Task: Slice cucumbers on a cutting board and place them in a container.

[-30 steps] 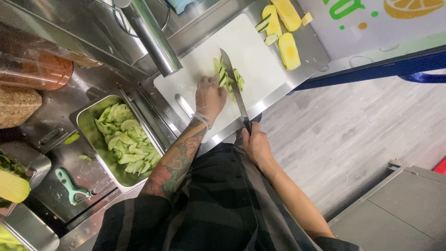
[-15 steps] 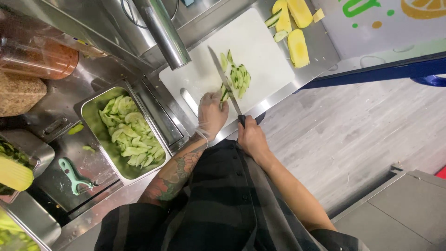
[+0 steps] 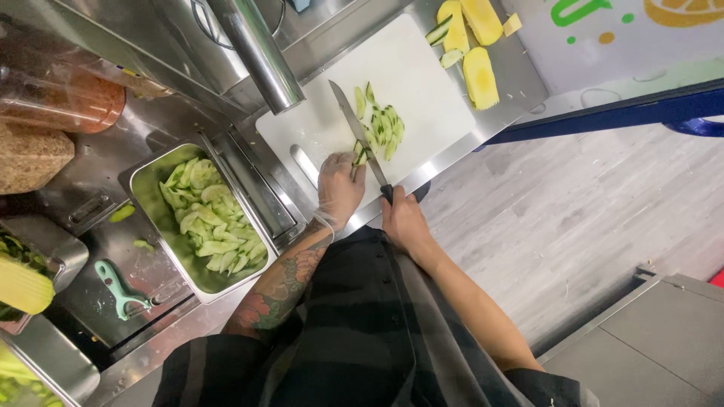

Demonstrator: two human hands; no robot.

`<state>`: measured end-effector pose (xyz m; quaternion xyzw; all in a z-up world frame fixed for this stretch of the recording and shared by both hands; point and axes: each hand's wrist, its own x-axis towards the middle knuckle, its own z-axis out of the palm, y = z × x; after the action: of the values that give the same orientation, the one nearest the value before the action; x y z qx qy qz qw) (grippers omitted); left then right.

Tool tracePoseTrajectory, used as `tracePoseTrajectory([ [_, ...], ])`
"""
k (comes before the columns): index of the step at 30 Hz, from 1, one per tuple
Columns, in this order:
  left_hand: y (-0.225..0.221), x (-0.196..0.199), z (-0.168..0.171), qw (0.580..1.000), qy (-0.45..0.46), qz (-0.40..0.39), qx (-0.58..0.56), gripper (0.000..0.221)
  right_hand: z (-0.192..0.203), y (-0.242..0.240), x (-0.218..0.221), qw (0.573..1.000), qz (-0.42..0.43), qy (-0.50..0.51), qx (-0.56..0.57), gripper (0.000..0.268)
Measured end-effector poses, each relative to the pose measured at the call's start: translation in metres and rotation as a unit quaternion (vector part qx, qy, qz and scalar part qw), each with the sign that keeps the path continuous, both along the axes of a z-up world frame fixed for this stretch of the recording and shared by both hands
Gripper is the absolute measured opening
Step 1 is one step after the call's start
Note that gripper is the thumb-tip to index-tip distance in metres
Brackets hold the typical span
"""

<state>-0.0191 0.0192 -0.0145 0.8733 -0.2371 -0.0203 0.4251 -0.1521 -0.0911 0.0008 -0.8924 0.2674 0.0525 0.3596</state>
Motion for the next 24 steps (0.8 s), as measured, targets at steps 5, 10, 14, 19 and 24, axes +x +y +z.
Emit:
tracePoseTrajectory([
  [5, 0.004, -0.001, 0.000, 1.000, 0.003, -0.002, 0.001, 0.024, 0.017, 0.005, 0.004, 0.999, -0.032, -0.002, 0.026, 0.030],
  [10, 0.004, -0.001, 0.001, 1.000, 0.021, 0.001, -0.011, 0.025, -0.014, 0.005, -0.006, 1.000, 0.019, -0.018, -0.001, 0.029],
  [14, 0.005, 0.009, 0.000, 0.999, -0.038, 0.036, 0.003, 0.024, 0.000, -0.001, -0.004, 0.998, 0.031, -0.055, -0.014, 0.029],
  [19, 0.009, 0.032, 0.032, 0.985, 0.082, 0.144, -0.053, 0.030, 0.037, -0.009, -0.002, 0.997, -0.034, -0.067, -0.009, 0.028],
  [24, -0.049, 0.046, 0.071, 0.996, -0.032, 0.027, -0.079, 0.026, 0.034, -0.023, -0.010, 0.992, -0.046, -0.052, -0.102, 0.040],
])
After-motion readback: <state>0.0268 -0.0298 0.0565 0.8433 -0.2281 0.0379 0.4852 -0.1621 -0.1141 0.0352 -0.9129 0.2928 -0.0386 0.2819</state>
